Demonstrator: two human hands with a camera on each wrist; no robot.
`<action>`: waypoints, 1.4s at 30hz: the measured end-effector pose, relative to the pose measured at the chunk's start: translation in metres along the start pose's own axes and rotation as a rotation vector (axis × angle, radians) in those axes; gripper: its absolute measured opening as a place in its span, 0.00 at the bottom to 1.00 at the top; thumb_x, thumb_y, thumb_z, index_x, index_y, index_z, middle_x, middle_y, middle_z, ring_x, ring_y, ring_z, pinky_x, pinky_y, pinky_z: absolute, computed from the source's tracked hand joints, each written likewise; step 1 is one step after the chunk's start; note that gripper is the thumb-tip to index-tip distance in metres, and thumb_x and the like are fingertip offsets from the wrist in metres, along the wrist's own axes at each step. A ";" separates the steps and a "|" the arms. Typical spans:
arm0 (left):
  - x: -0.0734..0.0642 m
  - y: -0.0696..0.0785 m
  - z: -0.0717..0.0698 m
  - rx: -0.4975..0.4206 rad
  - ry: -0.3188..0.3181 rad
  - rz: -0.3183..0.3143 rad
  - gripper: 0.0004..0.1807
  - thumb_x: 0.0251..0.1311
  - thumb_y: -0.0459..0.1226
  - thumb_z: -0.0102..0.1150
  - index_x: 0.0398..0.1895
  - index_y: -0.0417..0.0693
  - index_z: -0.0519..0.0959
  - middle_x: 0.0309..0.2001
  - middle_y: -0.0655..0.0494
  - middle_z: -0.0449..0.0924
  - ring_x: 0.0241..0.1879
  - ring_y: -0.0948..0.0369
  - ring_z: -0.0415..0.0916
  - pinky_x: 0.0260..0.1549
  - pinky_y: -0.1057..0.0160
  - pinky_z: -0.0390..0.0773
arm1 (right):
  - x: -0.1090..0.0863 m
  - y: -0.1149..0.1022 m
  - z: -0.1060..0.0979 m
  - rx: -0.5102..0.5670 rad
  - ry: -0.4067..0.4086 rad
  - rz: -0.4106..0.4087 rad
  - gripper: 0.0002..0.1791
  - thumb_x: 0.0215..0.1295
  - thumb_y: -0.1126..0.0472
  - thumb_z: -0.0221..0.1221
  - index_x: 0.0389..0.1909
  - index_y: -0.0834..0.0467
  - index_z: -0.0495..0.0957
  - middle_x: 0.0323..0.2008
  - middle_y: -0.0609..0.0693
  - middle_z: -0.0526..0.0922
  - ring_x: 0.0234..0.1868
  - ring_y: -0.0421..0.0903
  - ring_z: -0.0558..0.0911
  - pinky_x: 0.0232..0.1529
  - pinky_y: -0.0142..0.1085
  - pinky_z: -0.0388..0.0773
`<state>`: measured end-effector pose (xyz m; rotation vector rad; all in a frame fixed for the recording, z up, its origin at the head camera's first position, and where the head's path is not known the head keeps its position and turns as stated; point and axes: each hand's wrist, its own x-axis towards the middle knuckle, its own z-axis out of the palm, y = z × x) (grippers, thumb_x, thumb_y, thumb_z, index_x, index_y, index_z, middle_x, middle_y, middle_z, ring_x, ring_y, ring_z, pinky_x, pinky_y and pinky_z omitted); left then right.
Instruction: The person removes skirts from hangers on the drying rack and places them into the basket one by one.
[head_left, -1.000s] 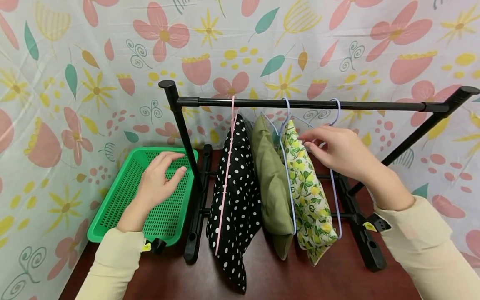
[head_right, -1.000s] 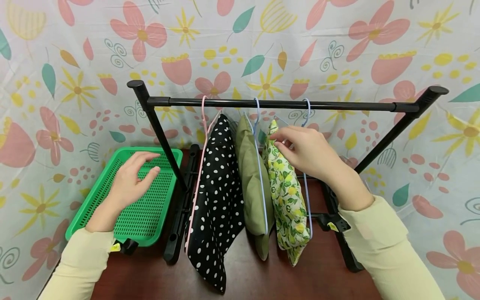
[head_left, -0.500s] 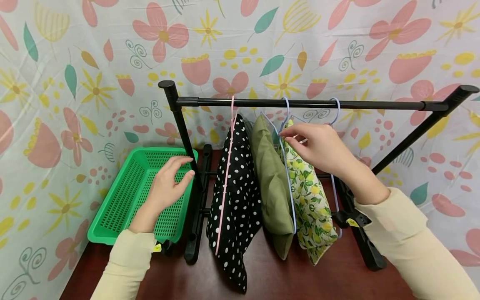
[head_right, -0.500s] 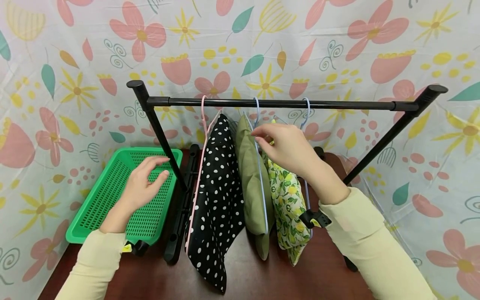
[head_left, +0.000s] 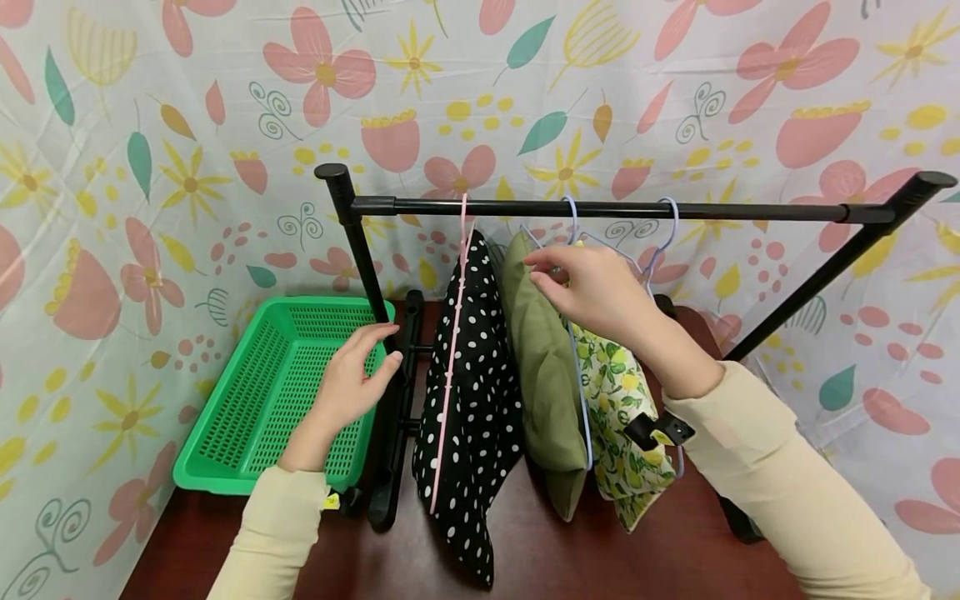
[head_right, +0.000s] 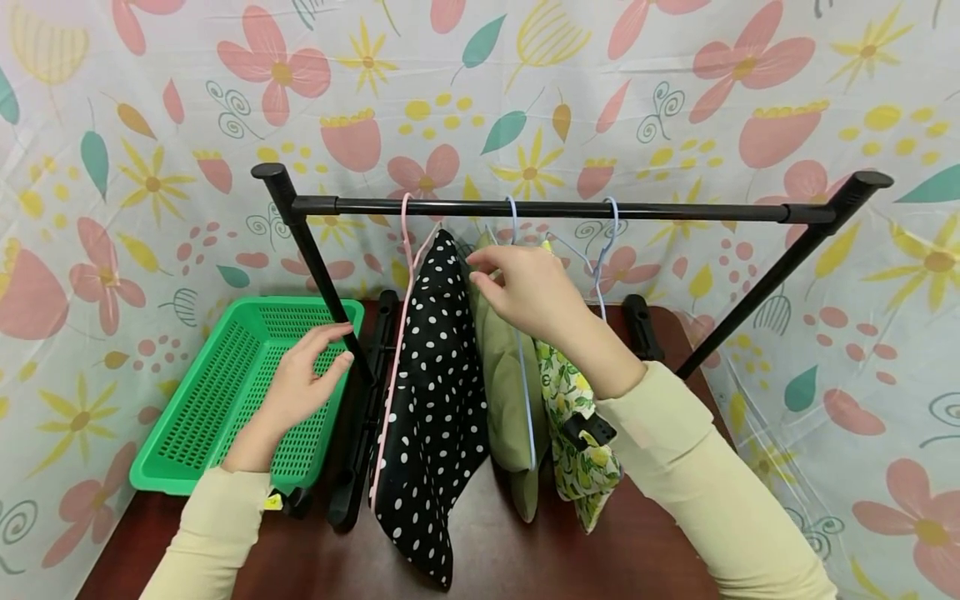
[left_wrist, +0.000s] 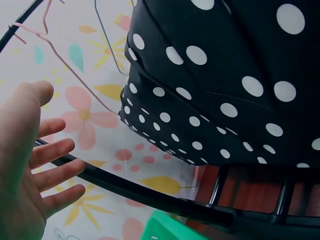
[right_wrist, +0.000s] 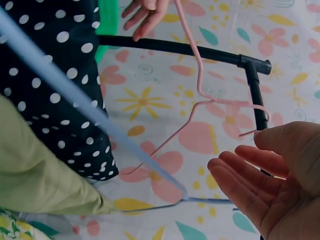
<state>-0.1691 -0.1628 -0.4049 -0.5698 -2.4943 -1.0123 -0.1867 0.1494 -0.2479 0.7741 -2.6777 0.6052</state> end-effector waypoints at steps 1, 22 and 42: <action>0.000 -0.001 0.001 -0.005 0.000 -0.003 0.21 0.63 0.44 0.52 0.59 0.52 0.72 0.59 0.53 0.70 0.55 0.54 0.71 0.48 0.48 0.72 | 0.002 -0.001 0.000 -0.001 -0.007 0.005 0.12 0.65 0.57 0.55 0.47 0.53 0.80 0.41 0.49 0.84 0.34 0.45 0.83 0.30 0.39 0.75; -0.008 -0.011 0.025 -0.048 -0.012 -0.050 0.20 0.64 0.45 0.51 0.59 0.52 0.71 0.57 0.52 0.71 0.51 0.54 0.72 0.41 0.50 0.74 | 0.035 -0.024 0.024 0.035 -0.179 0.150 0.19 0.66 0.51 0.51 0.52 0.57 0.76 0.41 0.51 0.84 0.38 0.48 0.82 0.38 0.42 0.75; -0.018 -0.019 0.037 -0.089 0.002 -0.128 0.20 0.64 0.44 0.52 0.57 0.47 0.73 0.50 0.46 0.74 0.47 0.48 0.73 0.40 0.48 0.74 | 0.051 -0.045 0.057 0.051 -0.209 0.319 0.27 0.64 0.42 0.52 0.55 0.57 0.73 0.35 0.49 0.84 0.33 0.46 0.81 0.38 0.42 0.76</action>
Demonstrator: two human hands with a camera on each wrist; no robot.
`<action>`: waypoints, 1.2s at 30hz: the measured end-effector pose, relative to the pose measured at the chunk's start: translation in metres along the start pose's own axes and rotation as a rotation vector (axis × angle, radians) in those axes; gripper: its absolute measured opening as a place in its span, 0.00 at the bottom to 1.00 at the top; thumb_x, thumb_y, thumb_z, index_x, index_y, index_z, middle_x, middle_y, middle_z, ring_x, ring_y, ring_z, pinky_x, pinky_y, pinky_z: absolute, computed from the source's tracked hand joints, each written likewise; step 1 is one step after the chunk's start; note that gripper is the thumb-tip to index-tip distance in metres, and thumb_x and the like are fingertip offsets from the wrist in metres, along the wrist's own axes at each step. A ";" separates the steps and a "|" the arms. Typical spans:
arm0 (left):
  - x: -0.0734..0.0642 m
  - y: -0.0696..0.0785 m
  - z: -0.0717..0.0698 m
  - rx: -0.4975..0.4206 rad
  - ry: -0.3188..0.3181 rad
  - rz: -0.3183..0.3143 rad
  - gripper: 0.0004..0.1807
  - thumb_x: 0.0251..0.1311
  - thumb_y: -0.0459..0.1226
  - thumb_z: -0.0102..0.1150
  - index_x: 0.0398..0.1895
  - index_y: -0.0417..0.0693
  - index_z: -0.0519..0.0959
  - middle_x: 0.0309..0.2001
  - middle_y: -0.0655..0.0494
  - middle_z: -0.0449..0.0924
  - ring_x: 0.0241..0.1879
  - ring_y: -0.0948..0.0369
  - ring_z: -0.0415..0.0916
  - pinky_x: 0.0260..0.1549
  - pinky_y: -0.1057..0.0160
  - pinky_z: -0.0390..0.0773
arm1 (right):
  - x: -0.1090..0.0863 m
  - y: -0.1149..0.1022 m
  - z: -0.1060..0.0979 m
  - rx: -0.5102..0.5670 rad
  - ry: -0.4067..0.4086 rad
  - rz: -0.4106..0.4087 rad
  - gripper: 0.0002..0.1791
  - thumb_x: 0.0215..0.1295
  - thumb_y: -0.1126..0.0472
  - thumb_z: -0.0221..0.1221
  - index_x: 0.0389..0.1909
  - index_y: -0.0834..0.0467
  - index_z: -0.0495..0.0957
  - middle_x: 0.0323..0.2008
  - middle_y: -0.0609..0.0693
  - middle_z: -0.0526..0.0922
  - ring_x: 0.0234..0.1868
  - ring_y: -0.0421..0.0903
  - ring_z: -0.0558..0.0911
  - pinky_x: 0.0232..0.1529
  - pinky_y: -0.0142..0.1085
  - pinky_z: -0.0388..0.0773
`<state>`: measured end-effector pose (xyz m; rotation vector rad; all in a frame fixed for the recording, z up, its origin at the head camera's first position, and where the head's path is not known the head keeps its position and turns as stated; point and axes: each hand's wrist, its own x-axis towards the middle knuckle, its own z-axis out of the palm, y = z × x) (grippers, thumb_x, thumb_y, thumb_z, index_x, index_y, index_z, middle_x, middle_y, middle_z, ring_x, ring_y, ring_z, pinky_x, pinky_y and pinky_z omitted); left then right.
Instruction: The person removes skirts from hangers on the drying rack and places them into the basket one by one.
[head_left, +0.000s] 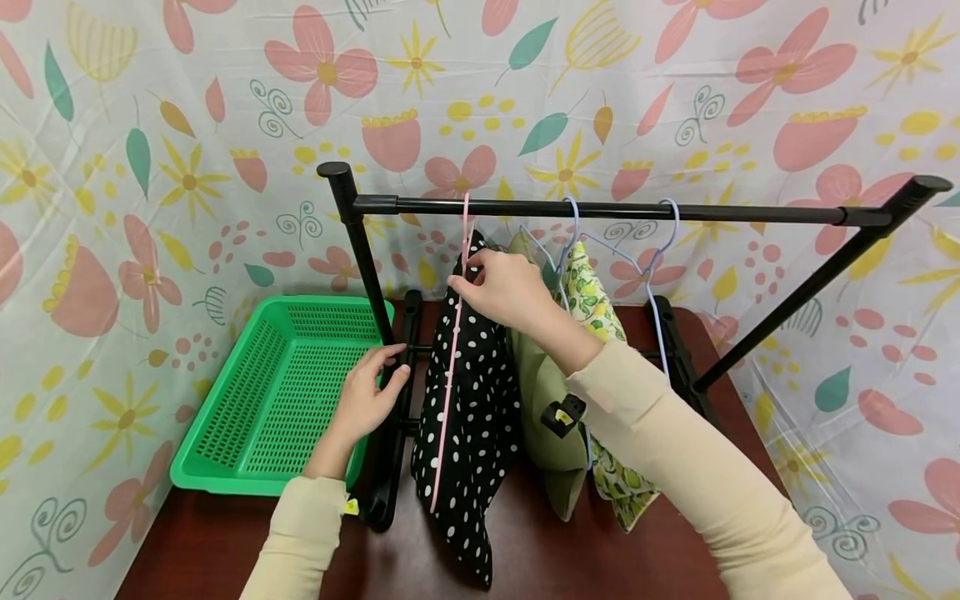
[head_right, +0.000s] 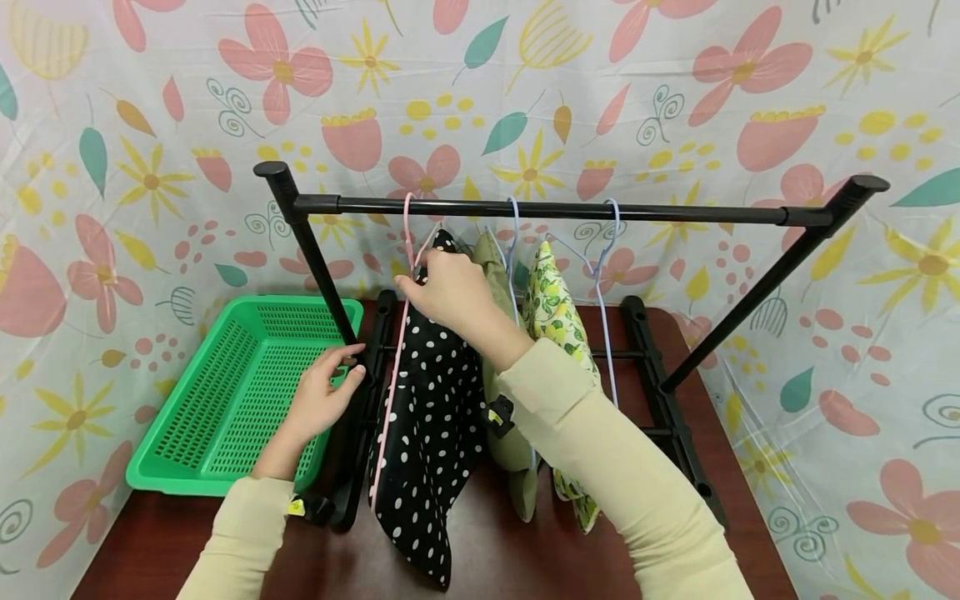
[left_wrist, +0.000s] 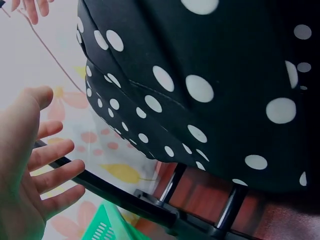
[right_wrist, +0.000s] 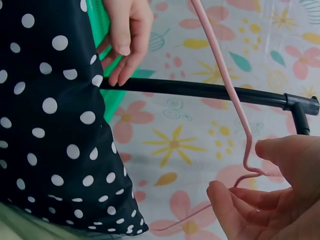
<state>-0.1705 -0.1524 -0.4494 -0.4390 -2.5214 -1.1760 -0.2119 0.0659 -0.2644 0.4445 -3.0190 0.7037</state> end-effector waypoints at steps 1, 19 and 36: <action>-0.001 -0.001 0.000 -0.008 0.001 -0.004 0.20 0.64 0.44 0.52 0.56 0.46 0.74 0.49 0.46 0.75 0.47 0.48 0.73 0.41 0.48 0.74 | 0.001 -0.001 0.001 -0.003 0.005 0.006 0.27 0.63 0.42 0.52 0.55 0.57 0.73 0.34 0.49 0.84 0.31 0.46 0.81 0.36 0.41 0.76; -0.010 -0.010 0.015 -0.014 0.052 -0.072 0.19 0.63 0.42 0.53 0.55 0.46 0.74 0.46 0.47 0.77 0.40 0.54 0.75 0.33 0.57 0.75 | 0.010 -0.002 0.009 -0.031 0.088 -0.008 0.19 0.62 0.48 0.55 0.46 0.58 0.78 0.28 0.49 0.83 0.24 0.45 0.80 0.25 0.38 0.75; -0.012 -0.010 0.019 -0.055 0.033 -0.100 0.17 0.64 0.41 0.52 0.54 0.46 0.75 0.46 0.47 0.77 0.41 0.55 0.75 0.34 0.56 0.76 | 0.014 -0.010 0.000 -0.038 0.048 -0.016 0.06 0.56 0.61 0.53 0.27 0.58 0.78 0.25 0.52 0.83 0.20 0.45 0.82 0.32 0.41 0.78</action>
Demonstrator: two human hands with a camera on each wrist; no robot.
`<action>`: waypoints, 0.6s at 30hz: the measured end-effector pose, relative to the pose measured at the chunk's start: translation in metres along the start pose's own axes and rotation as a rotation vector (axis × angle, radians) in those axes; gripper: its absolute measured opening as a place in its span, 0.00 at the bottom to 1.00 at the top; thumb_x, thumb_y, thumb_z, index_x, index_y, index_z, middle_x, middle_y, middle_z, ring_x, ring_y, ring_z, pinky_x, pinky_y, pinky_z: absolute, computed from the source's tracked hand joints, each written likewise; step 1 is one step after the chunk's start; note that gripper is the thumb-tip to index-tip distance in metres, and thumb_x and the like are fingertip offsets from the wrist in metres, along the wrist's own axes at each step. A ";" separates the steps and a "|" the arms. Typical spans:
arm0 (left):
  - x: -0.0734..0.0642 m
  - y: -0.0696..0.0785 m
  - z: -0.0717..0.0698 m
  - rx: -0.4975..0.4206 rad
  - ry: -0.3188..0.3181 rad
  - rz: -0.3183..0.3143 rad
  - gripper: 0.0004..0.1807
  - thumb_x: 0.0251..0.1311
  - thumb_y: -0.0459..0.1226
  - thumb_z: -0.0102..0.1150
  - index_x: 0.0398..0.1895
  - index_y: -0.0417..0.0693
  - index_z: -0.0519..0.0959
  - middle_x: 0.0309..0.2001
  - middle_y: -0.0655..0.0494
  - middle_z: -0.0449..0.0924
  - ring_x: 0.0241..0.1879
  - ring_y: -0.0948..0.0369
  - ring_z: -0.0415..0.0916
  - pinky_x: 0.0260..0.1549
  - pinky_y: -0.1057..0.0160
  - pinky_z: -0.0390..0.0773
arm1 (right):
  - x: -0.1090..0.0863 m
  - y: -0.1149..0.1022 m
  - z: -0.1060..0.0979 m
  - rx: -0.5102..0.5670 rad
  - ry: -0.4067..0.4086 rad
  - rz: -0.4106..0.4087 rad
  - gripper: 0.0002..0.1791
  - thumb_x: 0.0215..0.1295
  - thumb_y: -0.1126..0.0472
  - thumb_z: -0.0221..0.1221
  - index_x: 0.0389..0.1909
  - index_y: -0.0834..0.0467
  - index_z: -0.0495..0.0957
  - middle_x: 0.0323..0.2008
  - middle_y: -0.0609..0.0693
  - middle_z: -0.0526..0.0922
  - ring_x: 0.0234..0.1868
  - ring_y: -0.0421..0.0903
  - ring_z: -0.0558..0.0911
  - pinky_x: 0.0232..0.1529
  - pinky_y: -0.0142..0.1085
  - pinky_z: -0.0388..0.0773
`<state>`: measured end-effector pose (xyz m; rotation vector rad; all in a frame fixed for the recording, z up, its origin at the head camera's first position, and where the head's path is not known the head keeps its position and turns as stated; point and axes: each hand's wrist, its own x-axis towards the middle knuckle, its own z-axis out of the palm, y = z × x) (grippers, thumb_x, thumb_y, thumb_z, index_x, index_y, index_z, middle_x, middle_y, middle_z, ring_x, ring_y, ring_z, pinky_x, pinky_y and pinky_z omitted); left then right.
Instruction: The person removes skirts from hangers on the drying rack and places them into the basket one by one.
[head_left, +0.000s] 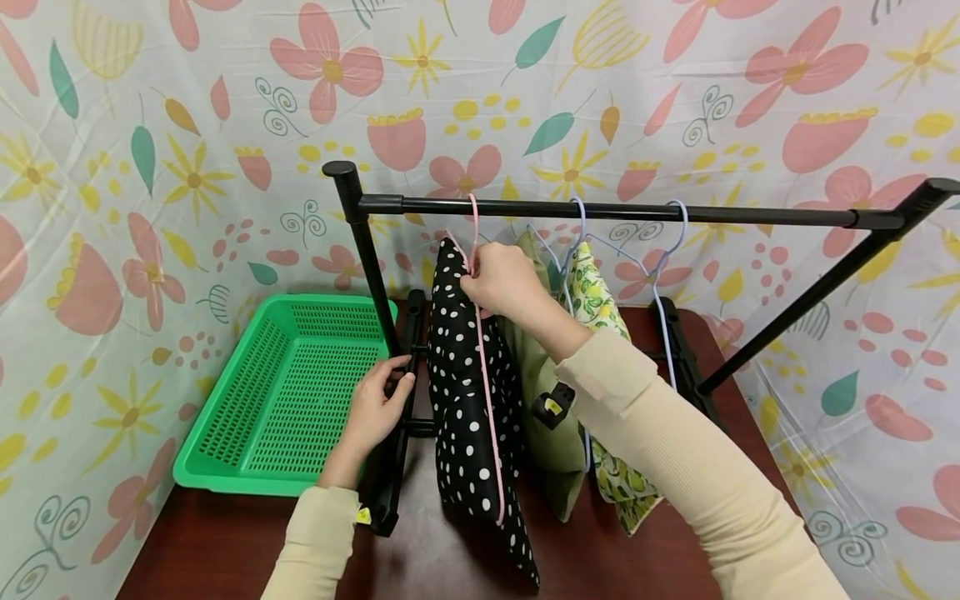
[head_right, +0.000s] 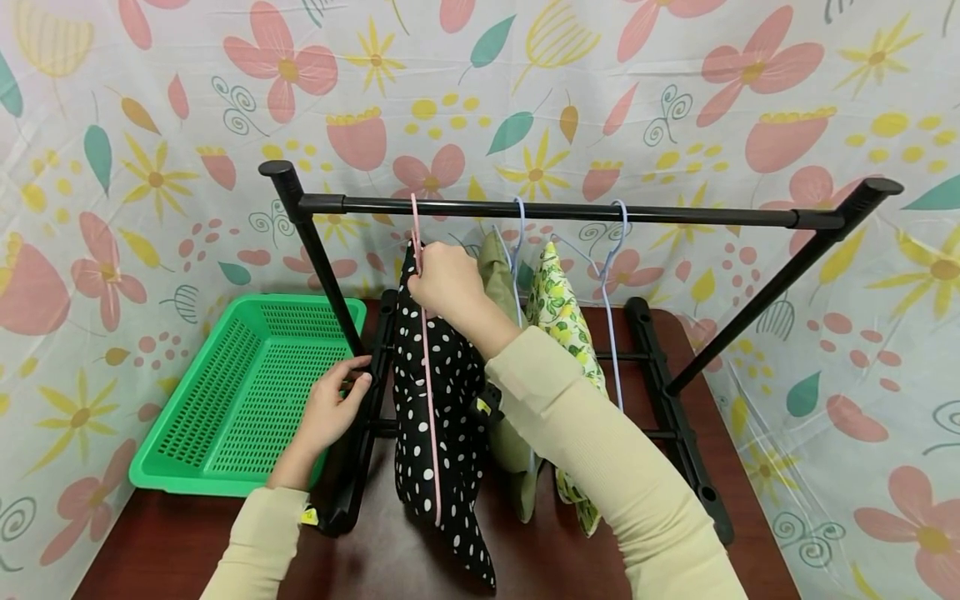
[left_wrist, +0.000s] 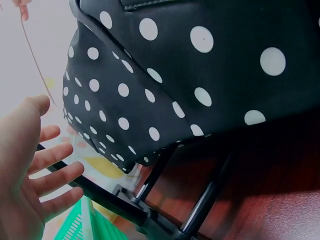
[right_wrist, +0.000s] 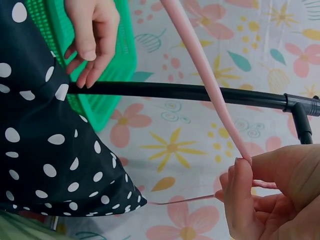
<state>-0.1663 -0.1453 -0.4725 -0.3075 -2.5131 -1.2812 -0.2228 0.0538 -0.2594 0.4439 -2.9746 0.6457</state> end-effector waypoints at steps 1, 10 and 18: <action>0.000 0.000 0.000 -0.004 -0.003 -0.005 0.17 0.64 0.41 0.52 0.54 0.46 0.75 0.46 0.48 0.77 0.41 0.55 0.75 0.35 0.56 0.76 | 0.000 -0.001 0.000 -0.002 0.001 0.002 0.06 0.56 0.61 0.53 0.26 0.58 0.78 0.25 0.52 0.83 0.20 0.45 0.82 0.31 0.40 0.78; -0.005 -0.006 0.007 -0.011 -0.021 0.001 0.18 0.66 0.43 0.50 0.55 0.48 0.74 0.46 0.49 0.76 0.41 0.56 0.76 0.36 0.57 0.77 | -0.003 -0.003 0.001 0.059 0.030 0.024 0.11 0.63 0.59 0.52 0.23 0.58 0.77 0.17 0.51 0.78 0.10 0.40 0.75 0.14 0.32 0.72; -0.008 -0.007 0.015 -0.018 -0.024 -0.062 0.19 0.65 0.43 0.50 0.55 0.44 0.74 0.47 0.49 0.76 0.42 0.56 0.77 0.37 0.56 0.78 | -0.002 -0.001 0.003 0.038 0.098 0.000 0.12 0.62 0.60 0.53 0.21 0.57 0.77 0.17 0.51 0.78 0.18 0.47 0.79 0.23 0.38 0.75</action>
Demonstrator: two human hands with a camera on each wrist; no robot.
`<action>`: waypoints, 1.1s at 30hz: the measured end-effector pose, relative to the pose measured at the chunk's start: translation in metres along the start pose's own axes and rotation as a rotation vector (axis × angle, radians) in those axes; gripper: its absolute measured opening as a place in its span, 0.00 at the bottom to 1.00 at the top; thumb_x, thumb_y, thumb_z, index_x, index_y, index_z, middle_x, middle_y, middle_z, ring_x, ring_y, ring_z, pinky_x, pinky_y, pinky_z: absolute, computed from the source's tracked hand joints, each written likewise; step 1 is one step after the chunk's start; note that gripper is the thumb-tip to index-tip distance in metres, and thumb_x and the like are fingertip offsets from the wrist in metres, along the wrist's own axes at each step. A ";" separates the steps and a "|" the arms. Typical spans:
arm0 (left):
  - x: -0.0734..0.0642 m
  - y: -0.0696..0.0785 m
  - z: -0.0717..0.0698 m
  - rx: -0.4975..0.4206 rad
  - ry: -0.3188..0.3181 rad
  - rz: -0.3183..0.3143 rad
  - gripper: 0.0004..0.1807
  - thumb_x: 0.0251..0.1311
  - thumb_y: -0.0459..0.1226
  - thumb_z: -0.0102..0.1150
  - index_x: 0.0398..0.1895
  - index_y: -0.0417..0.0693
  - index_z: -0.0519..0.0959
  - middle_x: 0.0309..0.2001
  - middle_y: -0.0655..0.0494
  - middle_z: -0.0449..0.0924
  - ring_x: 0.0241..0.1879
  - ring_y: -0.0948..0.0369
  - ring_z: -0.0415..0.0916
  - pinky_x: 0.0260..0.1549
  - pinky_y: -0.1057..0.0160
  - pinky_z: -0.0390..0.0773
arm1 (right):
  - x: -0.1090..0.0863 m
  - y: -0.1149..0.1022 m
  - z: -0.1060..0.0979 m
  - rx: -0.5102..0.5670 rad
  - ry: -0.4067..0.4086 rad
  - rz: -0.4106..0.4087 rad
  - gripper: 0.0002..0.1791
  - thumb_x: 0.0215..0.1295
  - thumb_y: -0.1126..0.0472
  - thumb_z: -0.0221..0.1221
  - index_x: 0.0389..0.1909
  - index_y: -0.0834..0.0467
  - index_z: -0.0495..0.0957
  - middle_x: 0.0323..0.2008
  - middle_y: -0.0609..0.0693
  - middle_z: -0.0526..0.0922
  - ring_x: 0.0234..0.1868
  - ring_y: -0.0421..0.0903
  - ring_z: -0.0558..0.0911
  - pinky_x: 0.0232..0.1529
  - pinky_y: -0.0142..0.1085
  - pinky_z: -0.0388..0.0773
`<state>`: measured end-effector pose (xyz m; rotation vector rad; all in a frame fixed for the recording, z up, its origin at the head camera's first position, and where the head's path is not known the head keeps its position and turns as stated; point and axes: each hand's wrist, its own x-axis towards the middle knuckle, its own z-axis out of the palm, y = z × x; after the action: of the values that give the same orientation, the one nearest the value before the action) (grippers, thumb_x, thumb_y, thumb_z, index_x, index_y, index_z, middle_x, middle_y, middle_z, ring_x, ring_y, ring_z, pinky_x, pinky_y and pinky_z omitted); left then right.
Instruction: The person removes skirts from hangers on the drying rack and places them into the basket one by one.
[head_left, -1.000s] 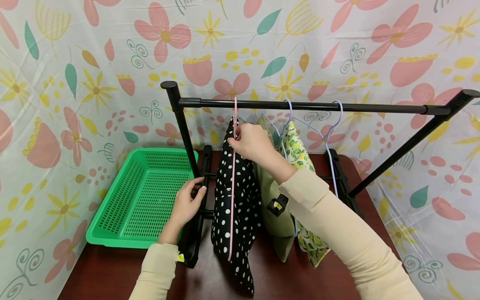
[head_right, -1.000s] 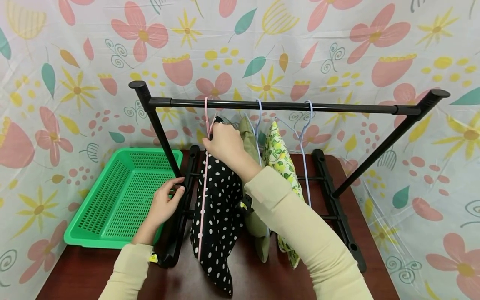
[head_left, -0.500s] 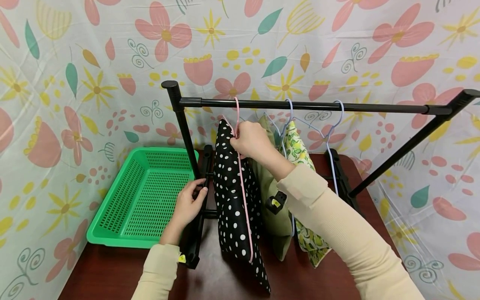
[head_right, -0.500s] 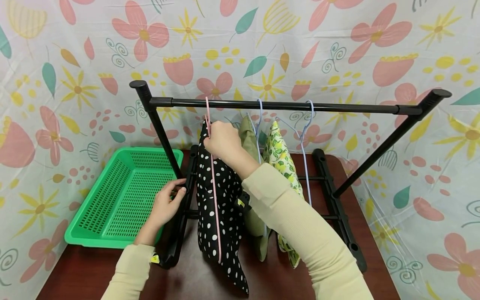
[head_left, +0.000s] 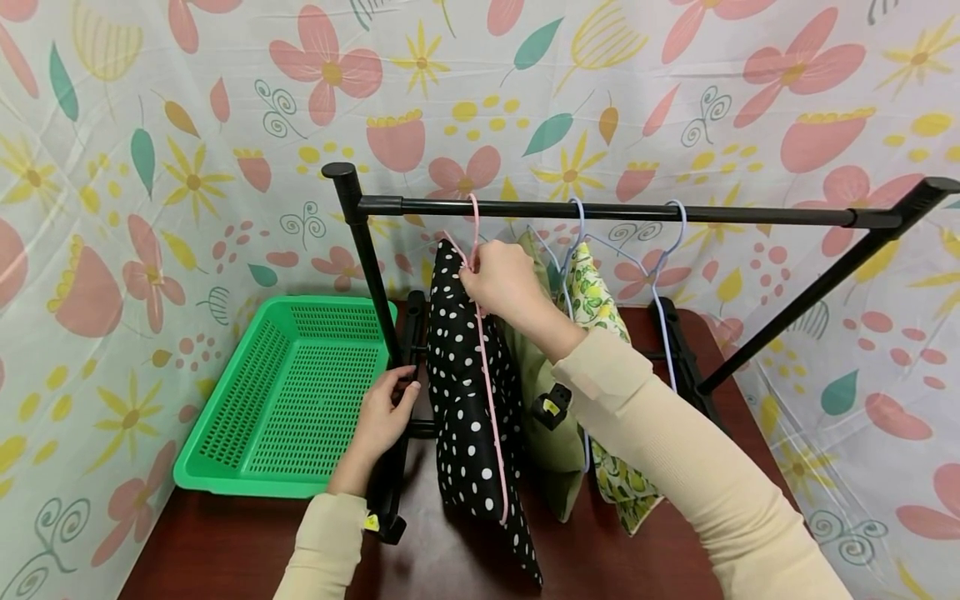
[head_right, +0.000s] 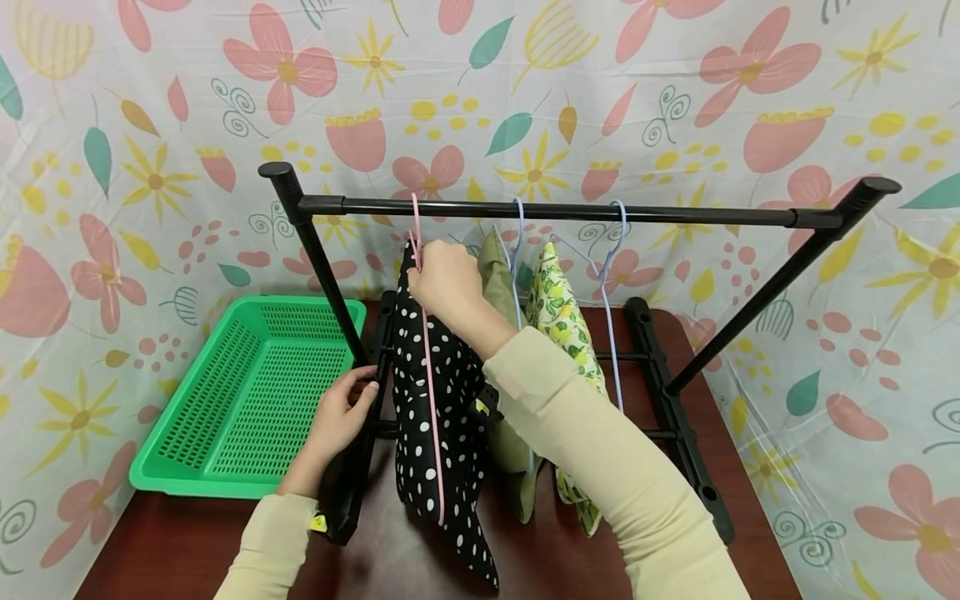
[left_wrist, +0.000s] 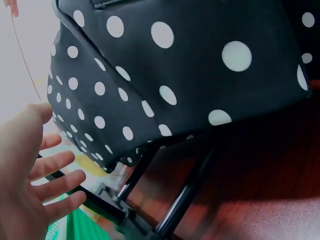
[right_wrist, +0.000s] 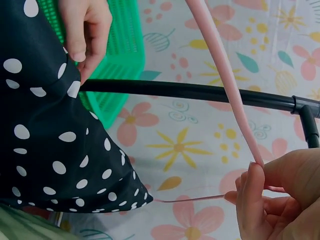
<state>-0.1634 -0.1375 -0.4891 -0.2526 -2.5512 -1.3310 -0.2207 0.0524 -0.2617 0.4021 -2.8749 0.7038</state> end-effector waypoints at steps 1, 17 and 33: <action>0.000 0.001 0.001 -0.006 -0.003 -0.012 0.19 0.65 0.43 0.50 0.55 0.44 0.73 0.48 0.49 0.76 0.43 0.55 0.76 0.38 0.55 0.78 | 0.001 0.001 0.000 -0.010 0.010 -0.002 0.12 0.61 0.60 0.53 0.20 0.57 0.77 0.18 0.51 0.79 0.20 0.49 0.79 0.24 0.39 0.75; 0.003 -0.002 0.018 -0.061 0.007 -0.140 0.19 0.64 0.41 0.52 0.55 0.42 0.73 0.49 0.47 0.78 0.42 0.54 0.78 0.39 0.55 0.77 | -0.001 0.002 -0.013 -0.039 0.075 -0.062 0.12 0.58 0.62 0.53 0.18 0.58 0.79 0.13 0.48 0.74 0.16 0.46 0.73 0.19 0.37 0.69; 0.005 0.000 0.035 -0.450 -0.048 -0.460 0.28 0.67 0.45 0.46 0.65 0.40 0.60 0.53 0.40 0.74 0.42 0.54 0.78 0.45 0.49 0.76 | -0.009 -0.001 -0.028 -0.034 0.087 -0.097 0.10 0.60 0.60 0.55 0.24 0.59 0.81 0.20 0.51 0.81 0.16 0.45 0.71 0.15 0.32 0.60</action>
<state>-0.1731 -0.1089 -0.5067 0.2453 -2.3998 -2.0857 -0.2093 0.0669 -0.2389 0.4897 -2.7605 0.6394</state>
